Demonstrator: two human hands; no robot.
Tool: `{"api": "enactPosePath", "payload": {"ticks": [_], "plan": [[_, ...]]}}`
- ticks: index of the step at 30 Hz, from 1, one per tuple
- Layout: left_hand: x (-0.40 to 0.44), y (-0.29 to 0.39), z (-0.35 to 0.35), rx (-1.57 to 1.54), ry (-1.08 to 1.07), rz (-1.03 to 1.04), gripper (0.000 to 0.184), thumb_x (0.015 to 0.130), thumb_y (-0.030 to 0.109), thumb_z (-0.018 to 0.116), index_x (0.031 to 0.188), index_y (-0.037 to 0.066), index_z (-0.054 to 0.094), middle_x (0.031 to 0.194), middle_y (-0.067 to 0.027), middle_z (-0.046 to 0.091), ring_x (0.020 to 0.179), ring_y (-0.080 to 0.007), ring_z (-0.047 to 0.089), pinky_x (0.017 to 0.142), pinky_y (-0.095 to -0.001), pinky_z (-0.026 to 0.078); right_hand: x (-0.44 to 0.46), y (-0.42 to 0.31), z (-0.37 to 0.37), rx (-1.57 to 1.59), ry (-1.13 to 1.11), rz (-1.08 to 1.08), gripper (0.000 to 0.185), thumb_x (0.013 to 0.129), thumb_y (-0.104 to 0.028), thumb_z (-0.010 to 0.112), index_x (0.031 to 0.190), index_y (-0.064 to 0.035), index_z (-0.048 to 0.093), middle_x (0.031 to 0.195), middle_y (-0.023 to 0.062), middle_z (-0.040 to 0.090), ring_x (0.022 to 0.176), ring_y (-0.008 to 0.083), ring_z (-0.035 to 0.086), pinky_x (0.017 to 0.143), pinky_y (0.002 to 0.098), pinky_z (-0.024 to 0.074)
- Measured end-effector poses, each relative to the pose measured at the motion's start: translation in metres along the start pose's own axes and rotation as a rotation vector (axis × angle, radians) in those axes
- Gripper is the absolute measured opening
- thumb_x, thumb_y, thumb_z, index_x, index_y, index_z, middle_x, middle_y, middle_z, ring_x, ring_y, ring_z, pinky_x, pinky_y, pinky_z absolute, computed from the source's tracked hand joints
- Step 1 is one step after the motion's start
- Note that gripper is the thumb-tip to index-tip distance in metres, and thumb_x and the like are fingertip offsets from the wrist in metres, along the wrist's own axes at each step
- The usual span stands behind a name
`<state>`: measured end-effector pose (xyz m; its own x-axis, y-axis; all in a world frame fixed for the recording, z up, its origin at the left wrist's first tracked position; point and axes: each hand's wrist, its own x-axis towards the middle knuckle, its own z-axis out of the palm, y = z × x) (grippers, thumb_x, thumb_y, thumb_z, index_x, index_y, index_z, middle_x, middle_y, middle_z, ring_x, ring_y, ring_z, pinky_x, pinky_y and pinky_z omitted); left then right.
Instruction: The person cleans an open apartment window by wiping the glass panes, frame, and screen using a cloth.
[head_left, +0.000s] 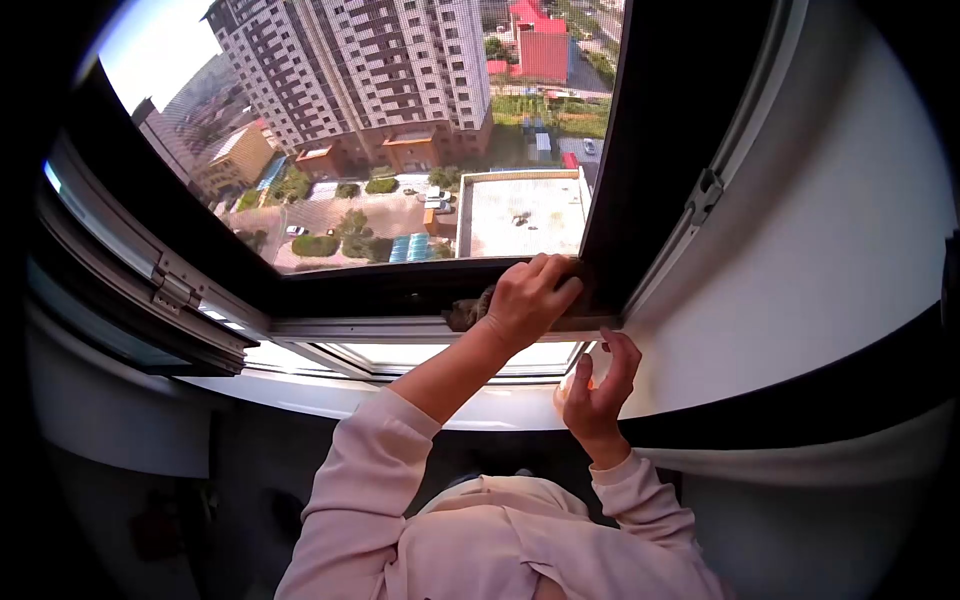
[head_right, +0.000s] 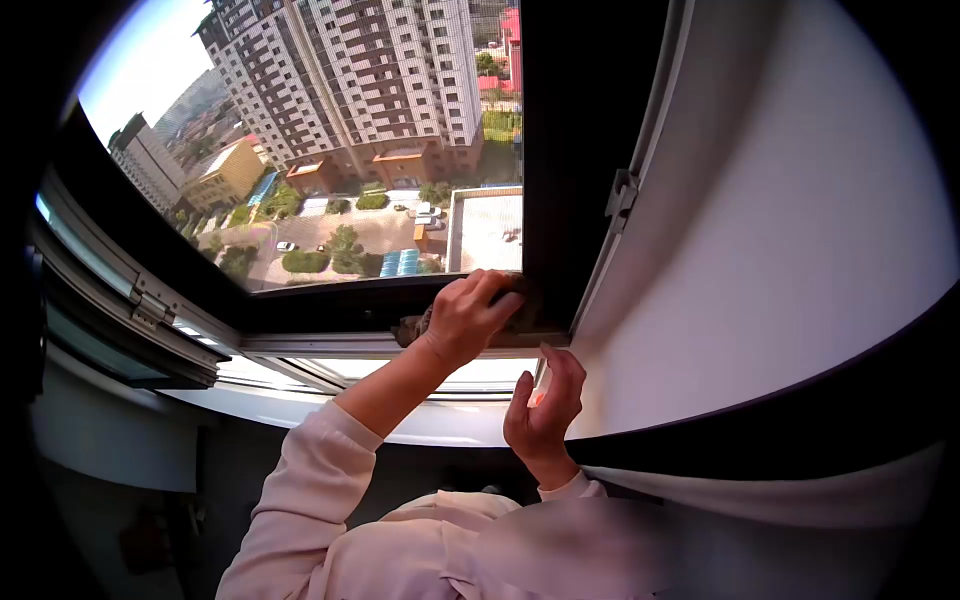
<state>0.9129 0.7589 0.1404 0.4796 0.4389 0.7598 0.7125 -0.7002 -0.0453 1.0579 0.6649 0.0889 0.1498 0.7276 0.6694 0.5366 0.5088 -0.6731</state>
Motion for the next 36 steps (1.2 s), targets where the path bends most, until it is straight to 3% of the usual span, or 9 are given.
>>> {"api": "enactPosePath", "payload": {"ticks": [3, 4, 9, 15, 23, 25, 29, 33, 36], "plan": [[-0.041, -0.027, -0.045, 0.107, -0.043, -0.249, 0.033, 0.052, 0.002, 0.079, 0.080, 0.011, 0.063, 0.085, -0.0034, 0.058, 0.076, -0.0221, 0.064, 0.060, -0.0332, 0.052, -0.003, 0.003, -0.005, 0.054, -0.027, 0.063, 0.034, 0.087, -0.010, 0.056, 0.119, 0.0014, 0.050, 0.108, 0.0186, 0.055, 0.095, 0.0302, 0.056, 0.081, 0.0381, 0.0470], [-0.040, -0.026, -0.044, 0.114, -0.021, -0.243, 0.030, 0.053, 0.003, 0.080, 0.076, 0.011, 0.063, 0.082, -0.0029, 0.058, 0.072, -0.0223, 0.064, 0.059, -0.0340, 0.052, -0.001, 0.006, -0.006, 0.059, -0.017, 0.039, 0.033, 0.087, -0.009, 0.057, 0.118, 0.0018, 0.051, 0.104, 0.0176, 0.057, 0.086, 0.0275, 0.058, 0.075, 0.0350, 0.0490], [0.014, 0.014, 0.012, -0.054, 0.082, 0.008, 0.033, 0.060, 0.007, 0.070, 0.092, 0.012, 0.066, 0.095, -0.0053, 0.056, 0.078, -0.0229, 0.061, 0.061, -0.0324, 0.051, 0.008, -0.002, -0.008, 0.084, -0.019, 0.055, 0.034, 0.084, -0.006, 0.057, 0.117, 0.0021, 0.052, 0.104, 0.0176, 0.058, 0.084, 0.0269, 0.060, 0.075, 0.0344, 0.0502], [0.011, -0.006, -0.006, -0.014, -0.080, 0.040, 0.033, 0.062, 0.005, 0.071, 0.094, 0.012, 0.067, 0.095, -0.0056, 0.055, 0.077, -0.0233, 0.060, 0.063, -0.0330, 0.052, 0.008, -0.003, -0.016, 0.110, -0.029, 0.066, 0.035, 0.083, -0.005, 0.058, 0.117, 0.0021, 0.052, 0.104, 0.0172, 0.058, 0.083, 0.0261, 0.059, 0.074, 0.0343, 0.0499], [0.194, -0.020, -0.112, 0.230, 0.670, 0.161, 0.047, 0.060, -0.009, 0.062, 0.099, 0.016, 0.072, 0.101, -0.0039, 0.059, 0.082, -0.0215, 0.059, 0.073, -0.0342, 0.053, 0.004, -0.003, -0.016, 0.141, -0.074, 0.037, 0.035, 0.083, -0.011, 0.059, 0.115, 0.0003, 0.054, 0.102, 0.0153, 0.059, 0.079, 0.0240, 0.058, 0.071, 0.0342, 0.0495], [0.209, -0.030, -0.104, 0.335, 0.668, 0.192, 0.047, 0.061, -0.008, 0.061, 0.098, 0.018, 0.072, 0.107, 0.0003, 0.059, 0.086, -0.0233, 0.058, 0.076, -0.0332, 0.052, 0.003, -0.005, -0.019, 0.134, -0.075, 0.043, 0.035, 0.083, -0.011, 0.059, 0.116, 0.0002, 0.054, 0.102, 0.0157, 0.059, 0.080, 0.0241, 0.057, 0.071, 0.0343, 0.0495], [0.125, -0.018, -0.056, 0.264, 0.349, 0.227, 0.026, 0.065, 0.007, 0.065, 0.090, 0.014, 0.071, 0.109, -0.0004, 0.061, 0.093, -0.0200, 0.056, 0.067, -0.0324, 0.053, 0.002, -0.006, -0.026, 0.152, -0.090, 0.005, 0.036, 0.083, -0.011, 0.060, 0.116, 0.0002, 0.053, 0.102, 0.0161, 0.059, 0.081, 0.0245, 0.058, 0.072, 0.0341, 0.0498], [0.018, -0.010, -0.003, 0.258, -0.089, 0.344, 0.012, 0.069, 0.013, 0.068, 0.081, 0.013, 0.068, 0.095, -0.0005, 0.057, 0.089, -0.0174, 0.057, 0.064, -0.0324, 0.055, -0.002, -0.010, -0.032, 0.158, -0.105, 0.046, 0.036, 0.082, -0.011, 0.062, 0.116, 0.0000, 0.054, 0.102, 0.0171, 0.059, 0.082, 0.0260, 0.059, 0.072, 0.0338, 0.0501], [0.072, -0.015, -0.035, 0.169, 0.114, 0.271, 0.005, 0.067, 0.013, 0.069, 0.072, 0.013, 0.067, 0.097, -0.0014, 0.056, 0.084, -0.0156, 0.056, 0.060, -0.0291, 0.052, -0.003, -0.011, -0.030, 0.188, -0.091, 0.049, 0.037, 0.082, -0.011, 0.063, 0.116, -0.0004, 0.054, 0.101, 0.0167, 0.060, 0.079, 0.0258, 0.060, 0.070, 0.0344, 0.0502]]}}
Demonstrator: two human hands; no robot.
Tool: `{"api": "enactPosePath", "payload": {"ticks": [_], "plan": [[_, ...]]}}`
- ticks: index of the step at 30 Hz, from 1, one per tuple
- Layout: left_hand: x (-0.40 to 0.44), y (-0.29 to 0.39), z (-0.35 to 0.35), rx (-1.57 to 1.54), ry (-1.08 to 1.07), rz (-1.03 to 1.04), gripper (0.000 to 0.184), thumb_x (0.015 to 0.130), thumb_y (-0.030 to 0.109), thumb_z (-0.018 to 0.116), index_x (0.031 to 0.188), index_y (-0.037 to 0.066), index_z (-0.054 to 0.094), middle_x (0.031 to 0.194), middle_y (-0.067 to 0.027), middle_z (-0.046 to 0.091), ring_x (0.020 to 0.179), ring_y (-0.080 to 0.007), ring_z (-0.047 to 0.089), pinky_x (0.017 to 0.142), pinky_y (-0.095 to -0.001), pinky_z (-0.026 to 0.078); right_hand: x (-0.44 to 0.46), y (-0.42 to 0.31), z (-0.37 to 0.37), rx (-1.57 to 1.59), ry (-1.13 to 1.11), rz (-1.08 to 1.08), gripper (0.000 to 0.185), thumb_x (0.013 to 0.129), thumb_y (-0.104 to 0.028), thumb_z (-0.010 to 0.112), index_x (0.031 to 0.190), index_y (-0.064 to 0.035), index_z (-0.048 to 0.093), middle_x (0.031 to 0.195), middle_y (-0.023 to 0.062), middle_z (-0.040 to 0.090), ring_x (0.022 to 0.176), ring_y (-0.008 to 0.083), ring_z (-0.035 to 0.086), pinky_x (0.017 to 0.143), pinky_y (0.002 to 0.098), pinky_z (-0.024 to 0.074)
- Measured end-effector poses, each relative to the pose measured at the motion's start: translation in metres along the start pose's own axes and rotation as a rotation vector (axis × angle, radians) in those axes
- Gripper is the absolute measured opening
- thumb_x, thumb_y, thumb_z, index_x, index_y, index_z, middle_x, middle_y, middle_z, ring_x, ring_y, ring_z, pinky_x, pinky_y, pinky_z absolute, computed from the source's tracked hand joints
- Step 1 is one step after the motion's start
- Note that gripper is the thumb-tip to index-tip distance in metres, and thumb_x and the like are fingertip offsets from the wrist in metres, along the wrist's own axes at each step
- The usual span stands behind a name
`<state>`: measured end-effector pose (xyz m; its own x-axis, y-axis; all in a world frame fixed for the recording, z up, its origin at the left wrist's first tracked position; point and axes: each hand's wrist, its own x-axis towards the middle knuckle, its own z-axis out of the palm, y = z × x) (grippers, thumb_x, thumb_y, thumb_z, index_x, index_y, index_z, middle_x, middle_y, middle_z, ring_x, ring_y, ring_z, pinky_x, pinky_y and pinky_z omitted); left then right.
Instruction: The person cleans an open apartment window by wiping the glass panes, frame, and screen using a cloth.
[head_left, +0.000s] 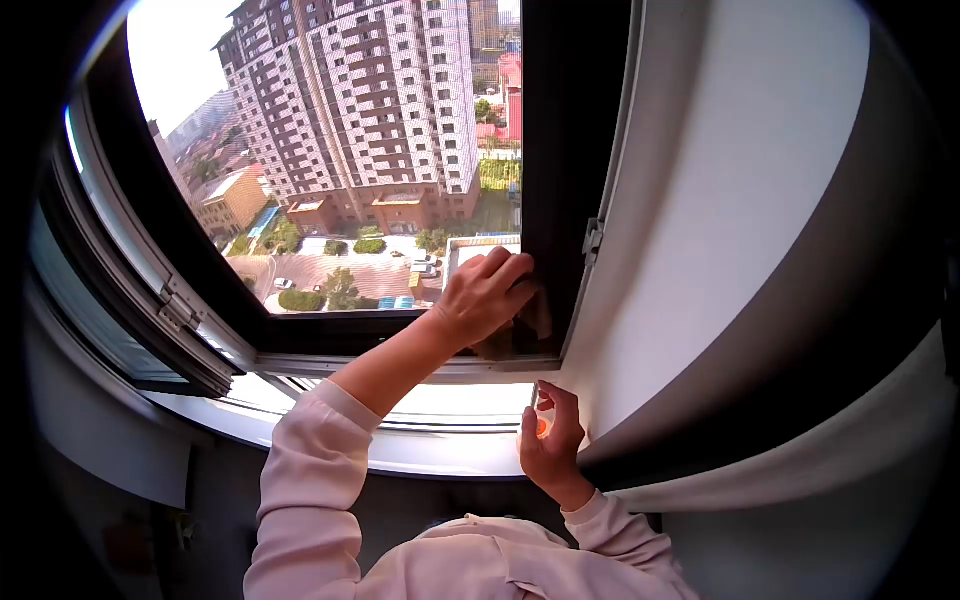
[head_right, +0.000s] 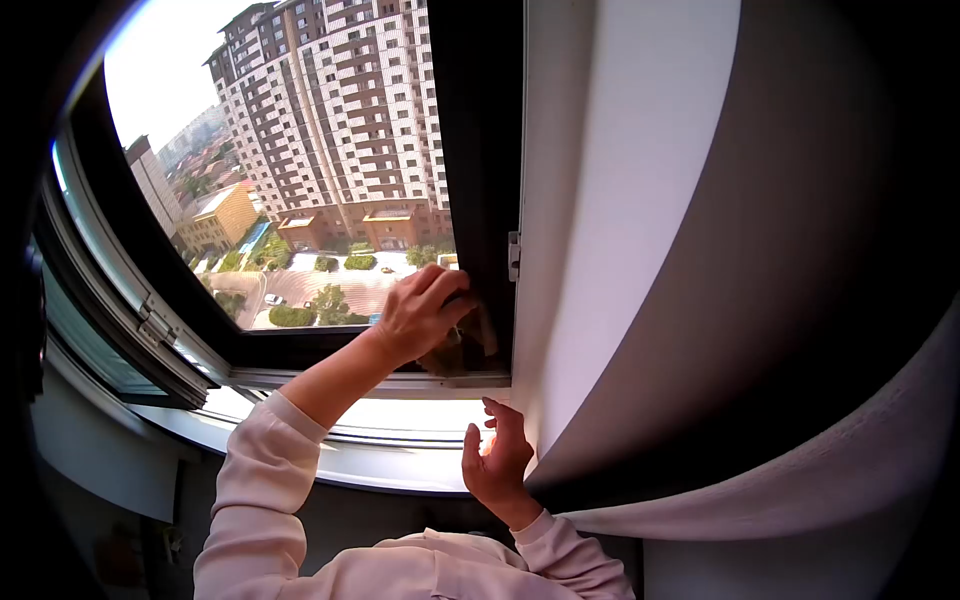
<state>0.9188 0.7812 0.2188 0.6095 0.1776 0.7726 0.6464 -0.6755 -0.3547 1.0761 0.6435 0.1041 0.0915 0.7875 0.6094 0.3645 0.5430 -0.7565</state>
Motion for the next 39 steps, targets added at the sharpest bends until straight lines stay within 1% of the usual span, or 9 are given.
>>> {"api": "enactPosePath", "payload": {"ticks": [5, 12, 18, 22, 29, 32, 34, 36, 39], "plan": [[0.194, -0.106, -0.105, 0.130, 0.424, -0.171, 0.036, 0.068, -0.005, 0.069, 0.099, 0.014, 0.071, 0.100, -0.0044, 0.062, 0.076, -0.0219, 0.061, 0.067, -0.0320, 0.054, -0.001, -0.005, 0.010, -0.036, 0.011, -0.006, 0.034, 0.083, -0.012, 0.061, 0.114, -0.0016, 0.055, 0.101, 0.0155, 0.060, 0.079, 0.0255, 0.059, 0.070, 0.0355, 0.0501], [0.198, -0.107, -0.072, 0.523, 0.368, -0.170, 0.038, 0.067, -0.002, 0.068, 0.101, 0.015, 0.071, 0.103, -0.0026, 0.063, 0.081, -0.0207, 0.060, 0.066, -0.0331, 0.054, -0.014, -0.010, 0.007, -0.084, 0.003, 0.064, 0.035, 0.082, -0.012, 0.061, 0.115, -0.0026, 0.054, 0.103, 0.0134, 0.058, 0.080, 0.0243, 0.058, 0.071, 0.0361, 0.0494], [0.053, -0.046, -0.031, 0.099, -0.002, 0.306, 0.024, 0.067, 0.013, 0.071, 0.091, 0.014, 0.070, 0.106, 0.0013, 0.055, 0.086, -0.0132, 0.051, 0.065, -0.0268, 0.055, -0.003, -0.005, 0.012, -0.142, 0.012, 0.037, 0.037, 0.083, -0.016, 0.062, 0.116, -0.0038, 0.053, 0.105, 0.0120, 0.057, 0.084, 0.0226, 0.059, 0.071, 0.0360, 0.0491], [0.137, -0.086, -0.091, 0.048, 0.287, 0.170, 0.020, 0.069, 0.007, 0.074, 0.086, 0.017, 0.071, 0.103, 0.0017, 0.056, 0.085, -0.0144, 0.053, 0.059, -0.0266, 0.054, 0.000, 0.000, 0.014, -0.136, 0.032, 0.052, 0.036, 0.083, -0.018, 0.061, 0.116, -0.0050, 0.052, 0.107, 0.0116, 0.056, 0.086, 0.0214, 0.059, 0.072, 0.0374, 0.0488], [0.357, -0.165, -0.189, 0.388, 0.756, -0.002, 0.029, 0.076, -0.001, 0.059, 0.097, 0.015, 0.072, 0.111, -0.0048, 0.060, 0.102, -0.0292, 0.056, 0.083, -0.0417, 0.050, 0.003, -0.005, 0.014, -0.174, 0.038, 0.092, 0.038, 0.083, -0.019, 0.062, 0.116, -0.0048, 0.053, 0.108, 0.0116, 0.056, 0.088, 0.0220, 0.060, 0.073, 0.0389, 0.0484], [0.376, -0.164, -0.186, 0.399, 0.698, 0.016, 0.027, 0.077, 0.002, 0.060, 0.098, 0.014, 0.072, 0.114, -0.0059, 0.059, 0.102, -0.0276, 0.056, 0.084, -0.0409, 0.051, 0.007, -0.007, 0.018, -0.179, 0.134, 0.036, 0.032, 0.077, -0.009, 0.064, 0.107, -0.0029, 0.057, 0.096, 0.0116, 0.059, 0.074, 0.0227, 0.059, 0.069, 0.0342, 0.0506], [0.362, -0.135, -0.179, -0.404, 0.592, -0.386, 0.023, 0.084, 0.009, 0.063, 0.106, 0.009, 0.069, 0.117, -0.0147, 0.056, 0.109, -0.0233, 0.053, 0.085, -0.0394, 0.051, 0.004, -0.010, 0.018, -0.191, 0.131, 0.024, 0.032, 0.077, -0.009, 0.064, 0.107, -0.0031, 0.057, 0.096, 0.0114, 0.060, 0.075, 0.0227, 0.059, 0.069, 0.0343, 0.0506], [0.321, -0.145, -0.140, 0.404, 0.617, -0.034, 0.037, 0.072, -0.006, 0.062, 0.101, 0.014, 0.071, 0.110, 0.0027, 0.060, 0.098, -0.0233, 0.056, 0.075, -0.0332, 0.054, 0.002, 0.000, 0.024, -0.178, 0.117, 0.036, 0.032, 0.077, -0.010, 0.065, 0.107, -0.0033, 0.057, 0.096, 0.0114, 0.060, 0.075, 0.0224, 0.059, 0.070, 0.0349, 0.0504], [0.239, -0.110, -0.099, 0.283, 0.369, -0.042, 0.022, 0.074, 0.005, 0.065, 0.093, 0.014, 0.069, 0.112, 0.0030, 0.052, 0.100, -0.0207, 0.049, 0.063, -0.0324, 0.056, -0.007, 0.006, 0.026, -0.112, 0.008, 0.144, 0.044, 0.084, -0.017, 0.062, 0.123, -0.0006, 0.051, 0.111, 0.0187, 0.057, 0.094, 0.0325, 0.058, 0.080, 0.0418, 0.0483]]}}
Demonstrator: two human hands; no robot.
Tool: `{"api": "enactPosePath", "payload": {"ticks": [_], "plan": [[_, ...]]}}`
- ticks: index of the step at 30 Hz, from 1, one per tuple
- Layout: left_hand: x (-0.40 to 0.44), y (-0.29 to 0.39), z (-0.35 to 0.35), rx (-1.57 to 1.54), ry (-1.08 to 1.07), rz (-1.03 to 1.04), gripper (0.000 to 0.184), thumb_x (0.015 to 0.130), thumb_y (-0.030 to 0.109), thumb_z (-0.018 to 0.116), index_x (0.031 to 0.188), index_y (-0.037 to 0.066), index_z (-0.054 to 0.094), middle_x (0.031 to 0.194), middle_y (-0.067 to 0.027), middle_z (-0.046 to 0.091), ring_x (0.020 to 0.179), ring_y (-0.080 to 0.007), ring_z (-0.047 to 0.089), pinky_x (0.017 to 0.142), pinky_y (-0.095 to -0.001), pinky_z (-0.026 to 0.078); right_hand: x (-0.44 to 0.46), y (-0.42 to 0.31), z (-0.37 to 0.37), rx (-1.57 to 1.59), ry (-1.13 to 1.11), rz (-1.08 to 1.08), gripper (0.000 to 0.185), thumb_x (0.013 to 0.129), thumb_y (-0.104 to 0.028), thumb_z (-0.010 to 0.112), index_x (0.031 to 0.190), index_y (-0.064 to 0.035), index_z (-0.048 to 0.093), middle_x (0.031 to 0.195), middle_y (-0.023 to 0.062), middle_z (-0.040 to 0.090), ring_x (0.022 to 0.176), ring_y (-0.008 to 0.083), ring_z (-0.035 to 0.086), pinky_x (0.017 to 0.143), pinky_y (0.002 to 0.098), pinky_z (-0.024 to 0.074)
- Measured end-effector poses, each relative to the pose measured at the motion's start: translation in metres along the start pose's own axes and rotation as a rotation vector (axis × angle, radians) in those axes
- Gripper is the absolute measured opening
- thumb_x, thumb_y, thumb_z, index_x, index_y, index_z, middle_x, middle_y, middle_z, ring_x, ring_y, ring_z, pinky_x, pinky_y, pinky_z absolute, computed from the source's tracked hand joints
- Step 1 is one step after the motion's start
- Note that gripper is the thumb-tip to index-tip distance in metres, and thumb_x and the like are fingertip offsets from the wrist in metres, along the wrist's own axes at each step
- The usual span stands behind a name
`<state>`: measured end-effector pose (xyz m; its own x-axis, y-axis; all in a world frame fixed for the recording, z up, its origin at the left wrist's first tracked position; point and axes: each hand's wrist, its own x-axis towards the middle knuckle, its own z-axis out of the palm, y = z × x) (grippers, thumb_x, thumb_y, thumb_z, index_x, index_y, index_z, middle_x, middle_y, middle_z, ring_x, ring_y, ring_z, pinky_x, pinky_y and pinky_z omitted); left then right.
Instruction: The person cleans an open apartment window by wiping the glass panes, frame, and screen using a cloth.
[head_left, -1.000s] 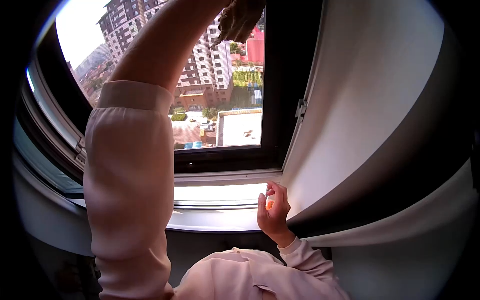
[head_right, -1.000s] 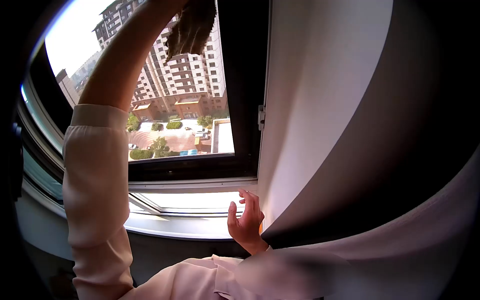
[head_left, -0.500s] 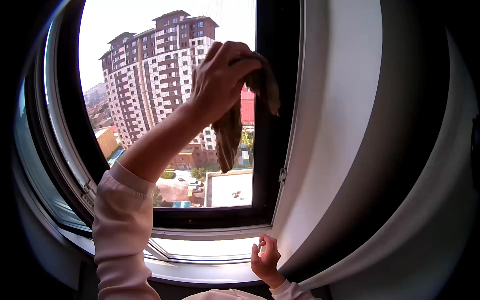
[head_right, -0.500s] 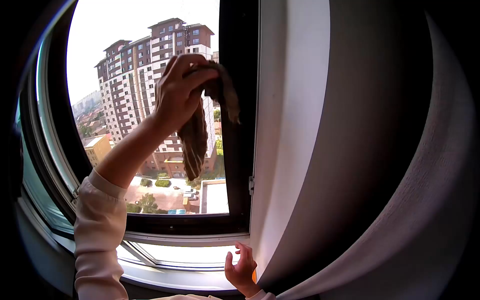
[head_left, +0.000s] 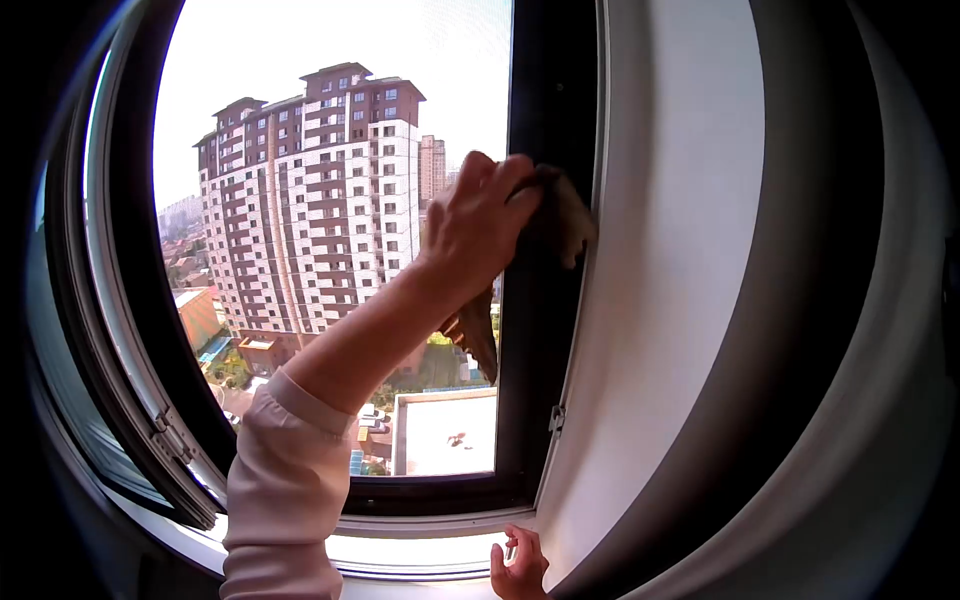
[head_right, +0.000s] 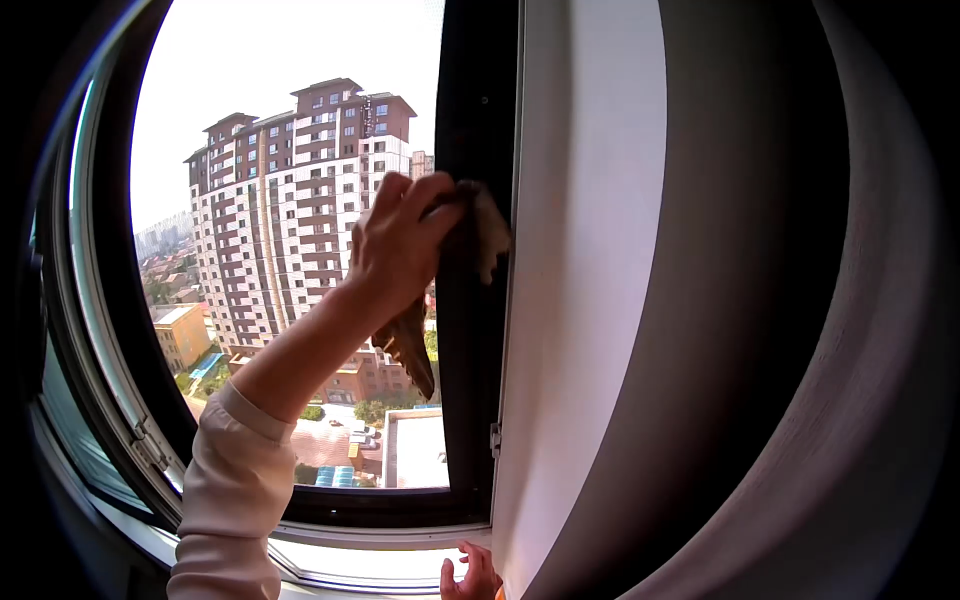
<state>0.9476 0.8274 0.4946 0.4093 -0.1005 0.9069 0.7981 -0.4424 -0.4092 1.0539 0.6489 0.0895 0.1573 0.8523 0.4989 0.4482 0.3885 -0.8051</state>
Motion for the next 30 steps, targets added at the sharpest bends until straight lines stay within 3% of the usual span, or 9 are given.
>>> {"api": "enactPosePath", "payload": {"ticks": [6, 8, 11, 14, 17, 21, 26, 28, 30], "plan": [[-0.176, 0.061, -0.008, -0.172, -0.224, 0.331, 0.020, 0.067, 0.013, 0.069, 0.087, 0.014, 0.069, 0.107, -0.0004, 0.054, 0.089, -0.0155, 0.049, 0.066, -0.0264, 0.053, -0.002, 0.006, 0.009, -0.075, 0.061, -0.099, 0.040, 0.082, -0.013, 0.064, 0.119, -0.0027, 0.053, 0.107, 0.0174, 0.059, 0.090, 0.0311, 0.060, 0.078, 0.0408, 0.0503], [-0.215, 0.082, -0.008, -0.213, -0.286, 0.304, 0.021, 0.068, 0.014, 0.068, 0.089, 0.012, 0.069, 0.108, -0.0013, 0.054, 0.089, -0.0156, 0.050, 0.067, -0.0259, 0.053, 0.004, -0.006, 0.006, -0.057, 0.030, -0.108, 0.039, 0.078, -0.012, 0.065, 0.115, -0.0072, 0.055, 0.102, 0.0082, 0.058, 0.079, 0.0208, 0.059, 0.070, 0.0344, 0.0494], [-0.261, 0.110, -0.014, -0.264, -0.458, 0.238, 0.026, 0.073, 0.015, 0.066, 0.097, 0.010, 0.070, 0.111, -0.0033, 0.055, 0.094, -0.0167, 0.053, 0.069, -0.0279, 0.052, 0.002, -0.015, 0.004, -0.019, 0.002, -0.094, 0.039, 0.080, -0.014, 0.065, 0.116, -0.0058, 0.055, 0.101, 0.0111, 0.058, 0.079, 0.0232, 0.060, 0.070, 0.0356, 0.0500], [-0.327, 0.132, -0.019, -0.254, -0.716, 0.425, 0.020, 0.074, 0.017, 0.063, 0.091, 0.010, 0.070, 0.111, -0.0046, 0.055, 0.095, -0.0188, 0.051, 0.068, -0.0266, 0.048, -0.005, -0.012, 0.004, -0.046, -0.009, -0.056, 0.036, 0.079, -0.011, 0.065, 0.113, -0.0043, 0.057, 0.098, 0.0129, 0.060, 0.078, 0.0248, 0.061, 0.069, 0.0360, 0.0508], [-0.327, 0.132, -0.035, -0.291, -0.779, 0.072, 0.012, 0.074, 0.014, 0.064, 0.084, 0.009, 0.067, 0.101, -0.0038, 0.054, 0.093, -0.0200, 0.052, 0.065, -0.0286, 0.050, -0.015, -0.003, -0.003, -0.041, -0.007, -0.025, 0.036, 0.080, -0.012, 0.064, 0.114, -0.0048, 0.057, 0.099, 0.0121, 0.059, 0.079, 0.0238, 0.060, 0.069, 0.0353, 0.0496], [-0.304, 0.128, -0.045, -0.423, -0.637, -0.333, 0.035, 0.066, -0.001, 0.067, 0.099, 0.009, 0.067, 0.104, -0.0033, 0.056, 0.091, -0.0258, 0.055, 0.067, -0.0349, 0.052, -0.022, 0.007, -0.007, -0.037, -0.006, 0.019, 0.035, 0.081, -0.012, 0.063, 0.115, -0.0054, 0.056, 0.099, 0.0113, 0.059, 0.078, 0.0226, 0.060, 0.068, 0.0351, 0.0490], [-0.324, 0.188, -0.013, -0.485, -0.535, -0.309, 0.038, 0.065, 0.000, 0.067, 0.102, 0.004, 0.066, 0.105, -0.0092, 0.054, 0.089, -0.0266, 0.055, 0.068, -0.0345, 0.053, -0.021, 0.008, -0.005, -0.015, -0.045, 0.033, 0.036, 0.080, -0.010, 0.063, 0.115, -0.0048, 0.056, 0.099, 0.0111, 0.059, 0.079, 0.0230, 0.060, 0.069, 0.0350, 0.0489], [-0.339, 0.186, -0.023, -0.396, -0.649, -0.154, 0.032, 0.067, 0.002, 0.067, 0.099, 0.008, 0.069, 0.105, -0.0068, 0.055, 0.089, -0.0244, 0.056, 0.067, -0.0334, 0.054, -0.021, 0.010, -0.004, -0.004, -0.064, 0.055, 0.036, 0.080, -0.009, 0.064, 0.115, -0.0043, 0.057, 0.099, 0.0119, 0.059, 0.079, 0.0237, 0.059, 0.070, 0.0344, 0.0491], [-0.337, 0.179, -0.028, -0.474, -0.779, -0.309, 0.029, 0.069, 0.003, 0.067, 0.097, 0.011, 0.070, 0.103, -0.0045, 0.056, 0.088, -0.0229, 0.056, 0.066, -0.0323, 0.054, -0.023, 0.013, -0.003, 0.005, -0.082, 0.079, 0.035, 0.080, -0.007, 0.064, 0.114, -0.0038, 0.057, 0.098, 0.0127, 0.059, 0.079, 0.0244, 0.058, 0.071, 0.0339, 0.0493]]}}
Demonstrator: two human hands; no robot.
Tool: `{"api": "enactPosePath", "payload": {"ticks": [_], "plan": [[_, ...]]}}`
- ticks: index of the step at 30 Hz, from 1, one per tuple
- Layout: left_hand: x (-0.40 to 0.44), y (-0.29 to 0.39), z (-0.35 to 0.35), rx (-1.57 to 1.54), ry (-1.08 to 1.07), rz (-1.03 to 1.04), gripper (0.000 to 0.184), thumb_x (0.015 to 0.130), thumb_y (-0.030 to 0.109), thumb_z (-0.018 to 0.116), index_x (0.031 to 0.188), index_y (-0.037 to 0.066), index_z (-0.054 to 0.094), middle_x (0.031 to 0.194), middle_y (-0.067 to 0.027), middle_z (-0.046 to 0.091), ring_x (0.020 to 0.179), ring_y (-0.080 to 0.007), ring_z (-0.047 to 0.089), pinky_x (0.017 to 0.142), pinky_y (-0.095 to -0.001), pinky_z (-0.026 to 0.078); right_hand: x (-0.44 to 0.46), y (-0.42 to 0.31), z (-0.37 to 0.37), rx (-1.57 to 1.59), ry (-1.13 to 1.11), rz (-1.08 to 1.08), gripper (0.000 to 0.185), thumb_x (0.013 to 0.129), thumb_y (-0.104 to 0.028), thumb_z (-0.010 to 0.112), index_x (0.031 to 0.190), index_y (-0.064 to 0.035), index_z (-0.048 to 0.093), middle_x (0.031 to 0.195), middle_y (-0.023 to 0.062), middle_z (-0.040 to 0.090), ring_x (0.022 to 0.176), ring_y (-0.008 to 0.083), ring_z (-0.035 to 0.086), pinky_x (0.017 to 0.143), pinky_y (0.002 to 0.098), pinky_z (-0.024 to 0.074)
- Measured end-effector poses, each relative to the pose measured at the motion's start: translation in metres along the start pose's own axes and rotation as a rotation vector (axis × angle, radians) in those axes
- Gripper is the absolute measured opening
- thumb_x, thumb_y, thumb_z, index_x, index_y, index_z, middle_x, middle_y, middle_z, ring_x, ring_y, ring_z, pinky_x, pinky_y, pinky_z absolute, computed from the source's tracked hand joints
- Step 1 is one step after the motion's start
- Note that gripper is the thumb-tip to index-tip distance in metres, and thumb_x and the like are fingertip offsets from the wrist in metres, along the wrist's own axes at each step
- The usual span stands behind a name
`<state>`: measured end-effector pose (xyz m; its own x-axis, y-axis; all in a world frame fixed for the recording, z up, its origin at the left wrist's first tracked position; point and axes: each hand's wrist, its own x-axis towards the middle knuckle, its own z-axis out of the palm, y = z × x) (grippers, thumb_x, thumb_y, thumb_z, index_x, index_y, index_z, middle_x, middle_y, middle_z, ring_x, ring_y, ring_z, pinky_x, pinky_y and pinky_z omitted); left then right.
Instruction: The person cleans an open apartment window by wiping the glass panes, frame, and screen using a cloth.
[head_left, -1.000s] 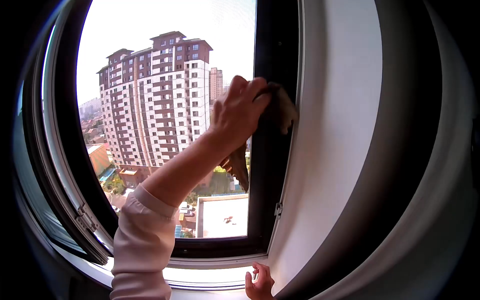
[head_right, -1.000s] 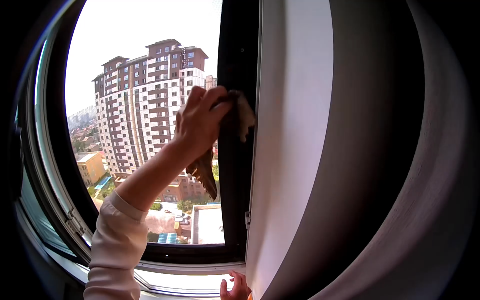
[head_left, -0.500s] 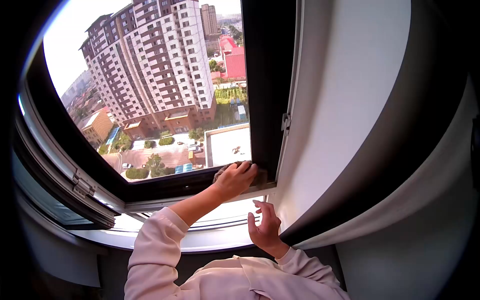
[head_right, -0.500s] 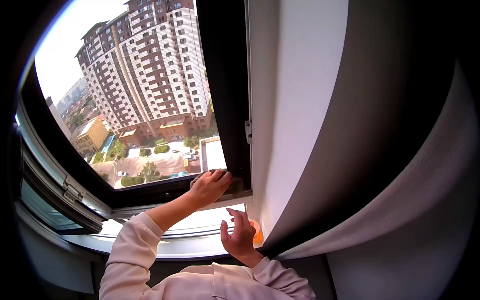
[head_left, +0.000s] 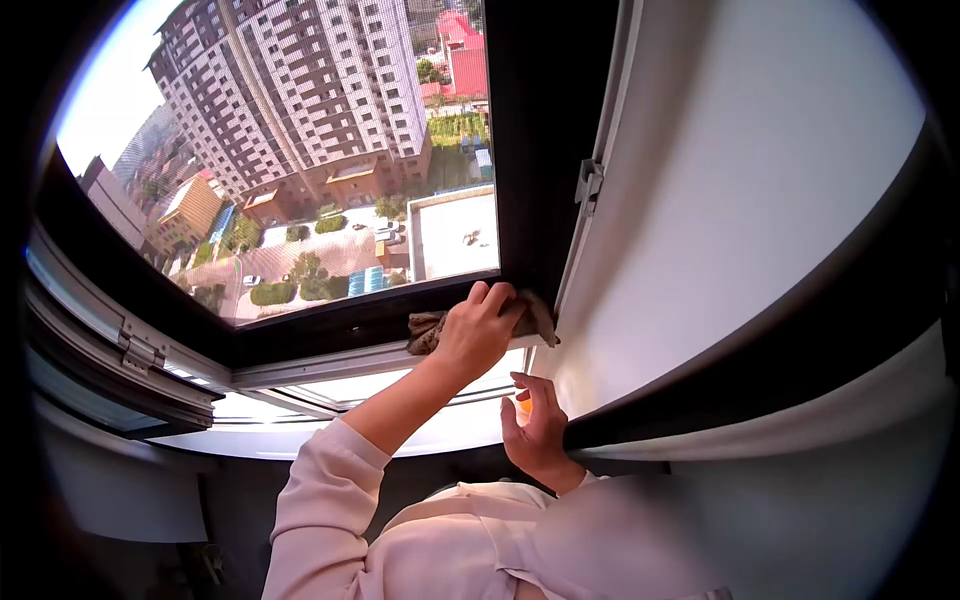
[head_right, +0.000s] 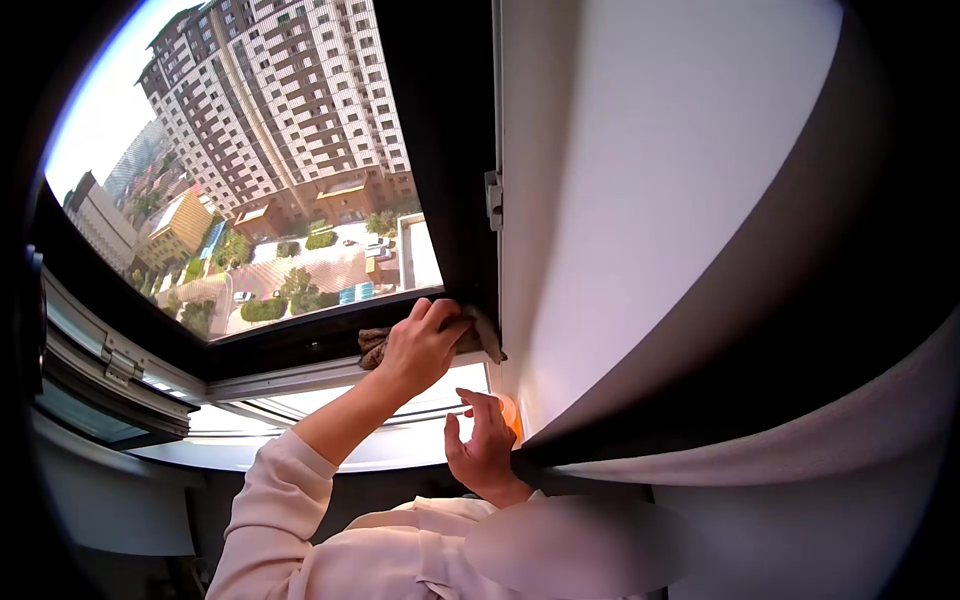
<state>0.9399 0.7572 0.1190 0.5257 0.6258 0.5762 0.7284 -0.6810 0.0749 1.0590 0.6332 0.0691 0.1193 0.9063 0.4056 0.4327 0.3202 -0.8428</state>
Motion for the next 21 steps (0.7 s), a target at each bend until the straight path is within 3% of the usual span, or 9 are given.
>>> {"api": "enactPosePath", "payload": {"ticks": [1, 2, 4, 6, 7, 12, 16, 21], "plan": [[0.002, -0.001, -0.006, -0.069, 0.019, -0.070, 0.028, 0.069, 0.003, 0.068, 0.096, 0.013, 0.070, 0.102, -0.0033, 0.056, 0.087, -0.0221, 0.057, 0.066, -0.0321, 0.054, -0.001, 0.003, -0.001, -0.007, 0.002, -0.006, 0.035, 0.080, -0.007, 0.064, 0.114, -0.0040, 0.057, 0.098, 0.0127, 0.059, 0.079, 0.0244, 0.058, 0.071, 0.0339, 0.0493], [0.005, -0.004, -0.005, -0.090, 0.185, -0.024, 0.027, 0.070, 0.008, 0.068, 0.096, 0.013, 0.069, 0.105, -0.0043, 0.054, 0.090, -0.0231, 0.056, 0.063, -0.0320, 0.053, 0.000, 0.005, 0.000, -0.011, 0.007, -0.017, 0.035, 0.080, -0.008, 0.064, 0.115, -0.0042, 0.057, 0.099, 0.0126, 0.059, 0.078, 0.0245, 0.058, 0.071, 0.0340, 0.0493], [0.017, 0.007, -0.011, -0.061, 0.324, 0.074, 0.031, 0.070, 0.009, 0.068, 0.101, 0.013, 0.069, 0.106, -0.0050, 0.053, 0.092, -0.0233, 0.056, 0.065, -0.0328, 0.052, 0.001, 0.006, 0.000, 0.005, 0.014, -0.001, 0.035, 0.080, -0.008, 0.064, 0.115, -0.0047, 0.057, 0.099, 0.0128, 0.059, 0.079, 0.0244, 0.058, 0.072, 0.0340, 0.0495], [0.016, 0.017, 0.008, -0.052, 0.277, 0.120, 0.035, 0.069, 0.004, 0.068, 0.102, 0.014, 0.069, 0.101, -0.0060, 0.053, 0.084, -0.0232, 0.055, 0.067, -0.0342, 0.052, -0.001, 0.011, 0.001, -0.026, 0.025, -0.009, 0.036, 0.081, -0.012, 0.064, 0.115, -0.0058, 0.057, 0.097, 0.0109, 0.060, 0.078, 0.0235, 0.060, 0.069, 0.0344, 0.0499], [0.011, 0.017, 0.011, -0.038, 0.171, 0.076, 0.036, 0.068, 0.004, 0.067, 0.102, 0.014, 0.070, 0.104, -0.0047, 0.052, 0.084, -0.0219, 0.053, 0.067, -0.0340, 0.052, -0.001, 0.010, 0.000, -0.037, 0.015, 0.004, 0.035, 0.081, -0.012, 0.064, 0.115, -0.0057, 0.057, 0.097, 0.0107, 0.059, 0.077, 0.0237, 0.060, 0.069, 0.0342, 0.0501], [0.009, 0.018, 0.008, -0.063, 0.034, 0.069, 0.037, 0.069, 0.005, 0.064, 0.104, 0.014, 0.070, 0.103, -0.0017, 0.052, 0.087, -0.0208, 0.053, 0.067, -0.0315, 0.051, -0.004, 0.017, 0.000, -0.044, -0.015, -0.006, 0.035, 0.081, -0.013, 0.064, 0.114, -0.0056, 0.056, 0.097, 0.0102, 0.058, 0.077, 0.0235, 0.059, 0.069, 0.0344, 0.0500], [-0.007, 0.020, 0.004, 0.010, -0.063, -0.001, 0.031, 0.066, 0.005, 0.064, 0.095, 0.013, 0.071, 0.103, -0.0011, 0.055, 0.090, -0.0199, 0.053, 0.069, -0.0318, 0.051, -0.003, 0.017, 0.008, -0.023, -0.063, -0.016, 0.036, 0.079, -0.007, 0.064, 0.114, -0.0038, 0.056, 0.097, 0.0108, 0.058, 0.077, 0.0231, 0.058, 0.069, 0.0345, 0.0494], [-0.064, -0.027, -0.048, 0.033, 0.046, -0.125, 0.021, 0.064, 0.000, 0.064, 0.081, 0.010, 0.070, 0.096, -0.0007, 0.059, 0.082, -0.0211, 0.055, 0.066, -0.0332, 0.049, 0.002, 0.016, 0.007, 0.026, -0.098, -0.012, 0.034, 0.079, -0.005, 0.064, 0.112, -0.0017, 0.058, 0.099, 0.0113, 0.058, 0.077, 0.0216, 0.056, 0.071, 0.0333, 0.0485]]}}
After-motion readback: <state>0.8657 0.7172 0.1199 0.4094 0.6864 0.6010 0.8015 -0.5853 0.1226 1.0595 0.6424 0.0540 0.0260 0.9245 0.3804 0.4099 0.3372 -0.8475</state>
